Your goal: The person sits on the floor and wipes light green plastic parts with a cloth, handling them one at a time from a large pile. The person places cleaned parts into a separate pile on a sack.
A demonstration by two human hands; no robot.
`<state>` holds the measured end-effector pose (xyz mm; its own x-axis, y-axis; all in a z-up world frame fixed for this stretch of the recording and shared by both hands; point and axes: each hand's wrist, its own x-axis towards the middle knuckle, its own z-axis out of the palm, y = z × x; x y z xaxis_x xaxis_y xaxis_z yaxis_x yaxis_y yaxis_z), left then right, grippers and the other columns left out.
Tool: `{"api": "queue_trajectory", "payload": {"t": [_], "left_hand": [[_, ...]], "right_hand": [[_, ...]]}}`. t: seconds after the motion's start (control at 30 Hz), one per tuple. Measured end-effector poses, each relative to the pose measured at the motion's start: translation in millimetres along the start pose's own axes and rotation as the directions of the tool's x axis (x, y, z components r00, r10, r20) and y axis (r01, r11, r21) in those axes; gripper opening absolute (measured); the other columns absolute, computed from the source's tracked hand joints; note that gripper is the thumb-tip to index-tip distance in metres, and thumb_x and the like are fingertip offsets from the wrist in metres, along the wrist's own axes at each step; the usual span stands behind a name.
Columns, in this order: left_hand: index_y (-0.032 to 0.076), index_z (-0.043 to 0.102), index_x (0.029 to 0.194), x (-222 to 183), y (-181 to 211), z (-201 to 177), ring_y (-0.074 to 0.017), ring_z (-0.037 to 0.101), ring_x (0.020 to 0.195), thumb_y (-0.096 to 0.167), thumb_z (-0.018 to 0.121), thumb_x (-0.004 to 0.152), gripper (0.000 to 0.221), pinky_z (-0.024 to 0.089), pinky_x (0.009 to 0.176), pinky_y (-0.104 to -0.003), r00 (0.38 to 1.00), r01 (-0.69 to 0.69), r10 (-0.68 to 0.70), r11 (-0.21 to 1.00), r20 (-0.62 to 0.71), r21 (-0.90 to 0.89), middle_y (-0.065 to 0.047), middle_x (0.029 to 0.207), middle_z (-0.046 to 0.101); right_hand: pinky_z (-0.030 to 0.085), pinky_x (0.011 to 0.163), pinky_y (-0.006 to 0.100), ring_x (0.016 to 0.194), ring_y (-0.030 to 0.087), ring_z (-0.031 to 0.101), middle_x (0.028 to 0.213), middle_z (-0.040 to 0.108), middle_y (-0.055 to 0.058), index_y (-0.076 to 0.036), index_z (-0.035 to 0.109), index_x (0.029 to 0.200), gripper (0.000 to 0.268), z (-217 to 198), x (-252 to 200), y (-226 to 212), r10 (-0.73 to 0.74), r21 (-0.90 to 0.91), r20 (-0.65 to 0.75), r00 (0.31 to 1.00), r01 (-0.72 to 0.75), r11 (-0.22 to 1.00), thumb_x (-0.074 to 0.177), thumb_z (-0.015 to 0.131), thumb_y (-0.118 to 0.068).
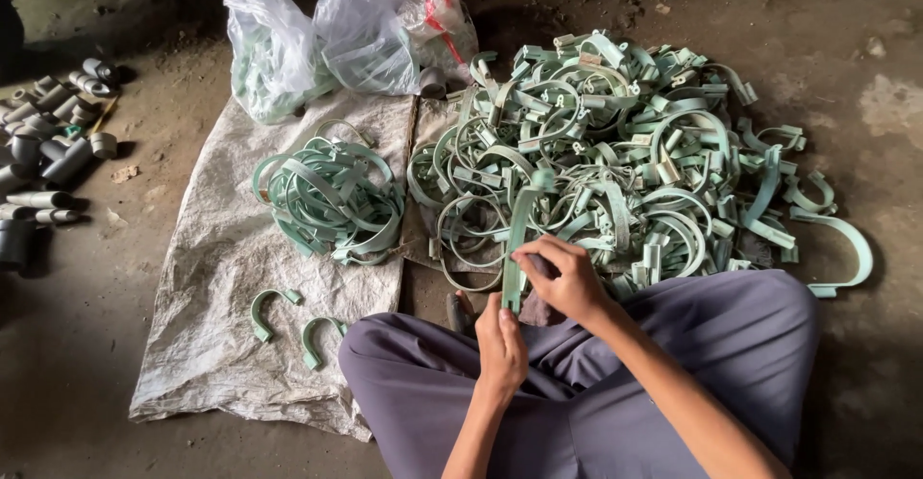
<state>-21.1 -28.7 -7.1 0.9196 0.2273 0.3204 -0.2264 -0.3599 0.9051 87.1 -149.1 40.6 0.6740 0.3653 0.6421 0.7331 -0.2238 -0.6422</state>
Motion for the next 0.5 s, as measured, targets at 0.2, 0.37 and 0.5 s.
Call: {"api": "queue_trajectory", "payload": {"t": [0.2, 0.37, 0.5], "left_hand": [[0.005, 0.049, 0.094, -7.4, -10.4, -12.5, -0.0144, 0.033, 0.049, 0.037, 0.022, 0.109, 0.045, 0.03, 0.055, -0.037, 1.0, -0.021, 0.021, 1.0, 0.008, 0.004, 0.0, 0.056, 0.036], [0.009, 0.048, 0.086, -1.8, 9.8, -9.4, -0.0131, 0.034, 0.057, 0.042, 0.025, 0.109, 0.046, 0.03, 0.056, -0.035, 0.998, 0.062, -0.06, 0.992, 0.018, -0.106, 0.001, 0.066, 0.037], [0.012, 0.045, 0.083, 12.9, 1.7, -33.2, -0.017, 0.042, 0.054, 0.024, 0.033, 0.107, 0.029, 0.036, 0.059, -0.038, 0.972, 0.231, -0.23, 0.973, 0.038, -0.017, -0.002, 0.06, 0.048]], "right_hand": [[0.052, 0.05, 0.021, 0.059, 0.012, 0.067, 0.074, 0.073, 0.006, -0.003, 0.072, 0.089, 0.007, 1.7, -6.3, -20.0, -0.108, 0.221, 0.177, 0.978, 0.068, 0.973, 0.093, 0.067, -0.003], [0.058, 0.062, 0.028, 0.07, 0.017, 0.068, 0.09, 0.066, 0.006, -0.001, 0.067, 0.098, 0.006, -10.5, 9.0, 10.2, -0.229, -0.249, 0.035, 0.973, 0.23, 0.941, 0.095, 0.072, -0.001], [0.056, 0.081, 0.033, 0.086, 0.023, 0.072, 0.1, 0.071, 0.012, 0.0, 0.071, 0.107, 0.013, -27.1, -3.7, 10.7, -0.189, -0.33, -0.161, 0.969, 0.127, 0.935, 0.095, 0.072, -0.001]]}}
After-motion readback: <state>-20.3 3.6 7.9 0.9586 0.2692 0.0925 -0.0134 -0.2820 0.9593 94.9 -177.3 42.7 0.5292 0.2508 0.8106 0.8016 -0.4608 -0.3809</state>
